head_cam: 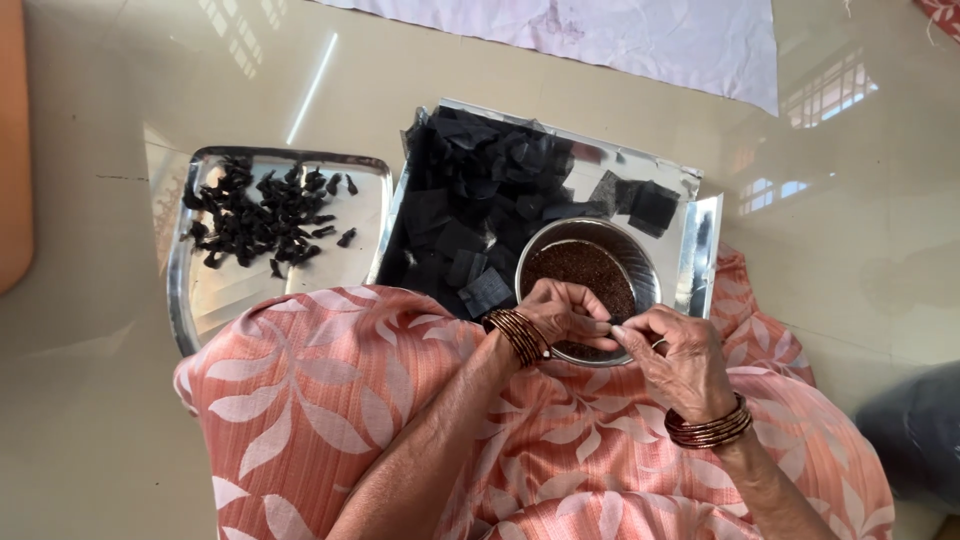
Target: The person dips small squares of black mesh fabric into a bowl of small brown seeds and places the coated squares onto a metal tray.
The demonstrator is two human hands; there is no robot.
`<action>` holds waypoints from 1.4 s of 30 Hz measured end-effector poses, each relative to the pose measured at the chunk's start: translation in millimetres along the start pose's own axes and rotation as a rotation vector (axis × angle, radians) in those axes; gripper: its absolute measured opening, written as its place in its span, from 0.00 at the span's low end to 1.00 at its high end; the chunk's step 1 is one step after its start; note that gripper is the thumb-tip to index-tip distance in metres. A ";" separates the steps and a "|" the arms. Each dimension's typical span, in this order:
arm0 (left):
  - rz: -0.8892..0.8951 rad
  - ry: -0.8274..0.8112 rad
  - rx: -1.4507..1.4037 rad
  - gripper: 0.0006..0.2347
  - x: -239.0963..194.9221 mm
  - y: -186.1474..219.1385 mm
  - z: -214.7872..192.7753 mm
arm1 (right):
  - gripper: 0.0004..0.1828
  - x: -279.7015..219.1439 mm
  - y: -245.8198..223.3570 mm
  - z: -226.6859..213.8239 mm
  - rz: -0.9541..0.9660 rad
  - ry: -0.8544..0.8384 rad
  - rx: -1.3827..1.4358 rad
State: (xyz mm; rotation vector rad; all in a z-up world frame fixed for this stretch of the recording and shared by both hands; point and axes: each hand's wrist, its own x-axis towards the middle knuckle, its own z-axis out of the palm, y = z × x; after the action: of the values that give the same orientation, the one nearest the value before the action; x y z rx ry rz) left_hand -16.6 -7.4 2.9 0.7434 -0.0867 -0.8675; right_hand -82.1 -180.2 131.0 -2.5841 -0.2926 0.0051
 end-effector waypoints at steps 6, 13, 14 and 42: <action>-0.002 0.030 0.020 0.03 -11.5 12.4 14.7 | 0.07 -2.2 -13.2 3.3 -0.093 0.123 -0.133; 0.014 0.004 0.007 0.03 -7.8 7.5 13.6 | 0.07 4.7 -7.8 -1.8 0.059 -0.004 -0.093; 0.033 -0.014 0.006 0.03 -4.1 3.2 11.9 | 0.07 5.9 -9.8 -3.7 0.178 -0.069 -0.051; -0.055 0.008 -0.196 0.05 1.8 -23.8 19.4 | 0.30 -8.7 0.1 -39.7 -0.705 -0.222 -0.458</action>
State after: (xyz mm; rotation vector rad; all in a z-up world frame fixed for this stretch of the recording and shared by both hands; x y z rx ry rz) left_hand -38.1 -29.5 2.2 0.5676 0.0255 -0.9108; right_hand -88.1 -202.4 164.5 -2.7641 -1.4107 -0.0336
